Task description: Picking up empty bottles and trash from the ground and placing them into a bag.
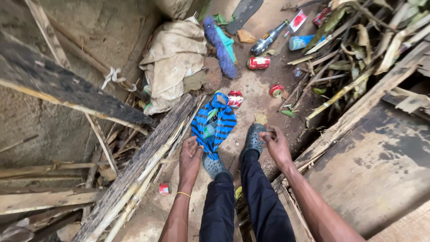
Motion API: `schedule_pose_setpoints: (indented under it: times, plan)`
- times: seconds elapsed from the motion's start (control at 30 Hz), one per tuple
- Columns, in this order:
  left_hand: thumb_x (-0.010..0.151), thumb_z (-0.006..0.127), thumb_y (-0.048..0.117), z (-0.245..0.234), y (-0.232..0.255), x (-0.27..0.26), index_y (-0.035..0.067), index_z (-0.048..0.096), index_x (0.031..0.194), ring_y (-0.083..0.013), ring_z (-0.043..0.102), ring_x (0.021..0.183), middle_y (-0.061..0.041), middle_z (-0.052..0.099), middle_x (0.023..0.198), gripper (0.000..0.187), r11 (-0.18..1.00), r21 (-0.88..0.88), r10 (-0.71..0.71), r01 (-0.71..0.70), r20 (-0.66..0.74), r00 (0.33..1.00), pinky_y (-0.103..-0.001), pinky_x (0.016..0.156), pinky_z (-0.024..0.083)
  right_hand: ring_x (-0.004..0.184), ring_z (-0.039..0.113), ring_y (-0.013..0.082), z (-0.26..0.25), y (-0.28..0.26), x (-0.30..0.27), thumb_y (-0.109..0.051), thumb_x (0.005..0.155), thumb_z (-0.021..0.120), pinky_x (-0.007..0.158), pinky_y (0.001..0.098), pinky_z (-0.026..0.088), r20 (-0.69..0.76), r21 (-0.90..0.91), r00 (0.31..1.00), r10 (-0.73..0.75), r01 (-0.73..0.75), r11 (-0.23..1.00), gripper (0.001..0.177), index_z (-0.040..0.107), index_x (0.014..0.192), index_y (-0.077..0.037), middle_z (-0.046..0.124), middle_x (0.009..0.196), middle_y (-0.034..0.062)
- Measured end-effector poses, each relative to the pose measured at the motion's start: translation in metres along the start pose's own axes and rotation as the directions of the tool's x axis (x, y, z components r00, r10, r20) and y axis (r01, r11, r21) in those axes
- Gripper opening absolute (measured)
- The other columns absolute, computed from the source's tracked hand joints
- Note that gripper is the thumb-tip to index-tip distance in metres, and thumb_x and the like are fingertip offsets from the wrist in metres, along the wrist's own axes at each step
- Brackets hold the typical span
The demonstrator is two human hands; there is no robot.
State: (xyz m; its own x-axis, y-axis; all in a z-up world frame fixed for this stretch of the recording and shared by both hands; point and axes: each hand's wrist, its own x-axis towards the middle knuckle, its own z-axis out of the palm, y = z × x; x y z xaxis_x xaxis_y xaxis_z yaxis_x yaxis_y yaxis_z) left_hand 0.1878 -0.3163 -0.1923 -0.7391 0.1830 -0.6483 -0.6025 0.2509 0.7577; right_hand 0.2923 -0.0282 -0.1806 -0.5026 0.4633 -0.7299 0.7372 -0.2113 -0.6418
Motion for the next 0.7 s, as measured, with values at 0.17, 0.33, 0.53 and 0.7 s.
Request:
schedule_pose_setpoints:
  times: [0.17, 0.33, 0.53, 0.7]
  plan:
    - [0.093, 0.063, 0.005, 0.022, 0.044, -0.002, 0.005, 0.05, 0.136, -0.0279, 0.056, 0.136, -0.018, 0.057, 0.143, 0.045, 0.998, 0.04, 0.047, -0.05, 0.083, 0.995, -0.037, 0.11, 0.045, 0.101, 0.073, 0.0223, -0.035, -0.024, -0.033, -0.006, 0.098, 0.051, 0.086, 0.0356, 0.062, -0.092, -0.017, 0.994, 0.052, -0.054, 0.998, 0.047, 0.048, 0.144, -0.003, 0.073, 0.118, 0.0138]
    - [0.094, 0.064, 0.007, 0.042, 0.092, -0.007, 0.006, 0.05, 0.137, -0.0256, 0.059, 0.13, -0.016, 0.059, 0.14, 0.045, 0.991, 0.077, 0.094, -0.107, 0.151, 0.984, -0.037, 0.108, 0.046, 0.096, 0.071, 0.0233, -0.052, -0.05, -0.044, 0.001, 0.097, 0.054, 0.08, 0.0347, 0.058, -0.121, 0.143, 0.992, -0.035, 0.052, 0.988, 0.045, 0.051, 0.141, 0.001, 0.073, 0.113, 0.0161]
    - [0.093, 0.064, 0.009, 0.064, 0.154, 0.004, 0.008, 0.05, 0.138, -0.0263, 0.062, 0.127, -0.016, 0.06, 0.139, 0.047, 0.988, 0.08, 0.114, -0.131, 0.191, 0.975, -0.038, 0.105, 0.049, 0.095, 0.073, 0.0207, -0.062, -0.092, -0.033, -0.003, 0.098, 0.053, 0.079, 0.0328, 0.06, -0.112, 0.221, 0.985, -0.128, 0.15, 0.964, 0.042, 0.052, 0.14, 0.001, 0.074, 0.111, 0.0157]
    - [0.094, 0.065, 0.01, 0.087, 0.161, 0.041, 0.008, 0.047, 0.143, -0.0277, 0.059, 0.131, -0.017, 0.057, 0.144, 0.052, 0.987, 0.065, 0.13, -0.146, 0.21, 0.969, -0.039, 0.108, 0.047, 0.096, 0.071, 0.022, -0.064, -0.118, 0.004, -0.002, 0.097, 0.057, 0.079, 0.0335, 0.059, -0.095, 0.218, 0.989, -0.112, 0.131, 0.967, 0.041, 0.053, 0.138, 0.002, 0.073, 0.113, 0.0155]
